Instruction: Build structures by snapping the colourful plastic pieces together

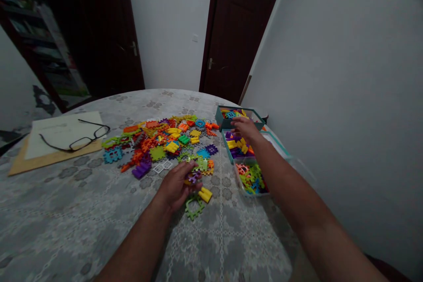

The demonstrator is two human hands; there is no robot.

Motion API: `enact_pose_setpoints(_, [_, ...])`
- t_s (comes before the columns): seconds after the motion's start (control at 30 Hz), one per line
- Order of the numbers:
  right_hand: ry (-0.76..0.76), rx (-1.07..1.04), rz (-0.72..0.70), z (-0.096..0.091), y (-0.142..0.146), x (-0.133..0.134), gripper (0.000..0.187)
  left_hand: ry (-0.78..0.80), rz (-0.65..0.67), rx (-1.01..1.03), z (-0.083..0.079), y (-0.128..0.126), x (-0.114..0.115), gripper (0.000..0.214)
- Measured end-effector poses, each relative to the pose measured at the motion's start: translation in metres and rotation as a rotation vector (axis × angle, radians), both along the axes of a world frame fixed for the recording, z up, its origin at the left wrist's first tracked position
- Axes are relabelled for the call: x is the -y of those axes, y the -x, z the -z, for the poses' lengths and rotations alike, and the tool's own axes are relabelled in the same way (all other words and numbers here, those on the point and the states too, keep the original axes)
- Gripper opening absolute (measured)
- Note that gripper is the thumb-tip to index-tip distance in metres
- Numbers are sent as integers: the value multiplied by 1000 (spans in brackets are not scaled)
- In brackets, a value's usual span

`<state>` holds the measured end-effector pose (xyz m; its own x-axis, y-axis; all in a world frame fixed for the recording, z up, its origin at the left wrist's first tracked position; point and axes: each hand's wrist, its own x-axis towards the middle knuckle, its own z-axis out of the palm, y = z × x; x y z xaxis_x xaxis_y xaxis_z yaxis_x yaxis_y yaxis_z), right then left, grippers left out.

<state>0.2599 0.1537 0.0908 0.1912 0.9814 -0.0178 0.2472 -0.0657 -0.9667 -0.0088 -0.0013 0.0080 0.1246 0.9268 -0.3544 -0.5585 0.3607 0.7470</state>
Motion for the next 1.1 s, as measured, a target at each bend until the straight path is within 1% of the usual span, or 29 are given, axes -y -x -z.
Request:
enact_pose_setpoints(0.07, [31, 15, -166, 9, 16, 29, 22, -15, 25, -19, -1, 0, 2, 20])
enact_pose_setpoints(0.13, [46, 56, -415, 17, 33, 61, 18, -40, 65, -31, -2, -1, 4, 23])
enact_pose_setpoints(0.17, [40, 69, -522, 21, 41, 77, 19, -54, 87, -37, -3, -1, 5, 25])
enact_pose_setpoints(0.2, [30, 70, -597, 25, 48, 93, 21, -64, 110, -42, -5, -1, 6, 26])
enact_pose_setpoints(0.27, [1, 43, -656, 32, 60, 119, 29, -76, 145, -54, -7, 0, 8, 29])
enact_pose_setpoints(0.33, [-30, 13, -636, 40, 68, 137, 37, -75, 162, -65, -8, 0, 9, 31])
enact_pose_setpoints(0.4, [-44, -21, -580, 47, 72, 148, 41, -74, 174, -73, -9, 0, 9, 31])
enact_pose_setpoints(0.5, [-37, -116, -500, 57, 74, 156, 48, -76, 208, -87, -9, 0, 11, 29])
enact_pose_setpoints(0.57, [-47, -172, -477, 62, 75, 160, 52, -77, 233, -89, -8, 0, 12, 26])
enact_pose_setpoints(0.63, [-68, -197, -457, 66, 76, 162, 47, -72, 244, -63, -7, -1, 11, 25])
enact_pose_setpoints(0.73, [-90, -218, -384, 70, 76, 162, 37, -17, 211, 23, -7, -2, 9, 25])
enact_pose_setpoints(0.83, [-115, -220, -304, 73, 75, 161, 38, 68, 164, 133, -8, -2, 5, 23])
enact_pose_setpoints(0.9, [-125, -199, -287, 73, 73, 160, 40, 92, 141, 185, -9, 0, 4, 21])
enact_pose_setpoints(1.03, [-118, -134, -284, 73, 71, 160, 38, 61, 132, 240, -9, 5, 4, 16])
enact_pose_setpoints(1.1, [-119, -95, -288, 73, 70, 161, 36, 43, 130, 240, -8, 6, 6, 22])
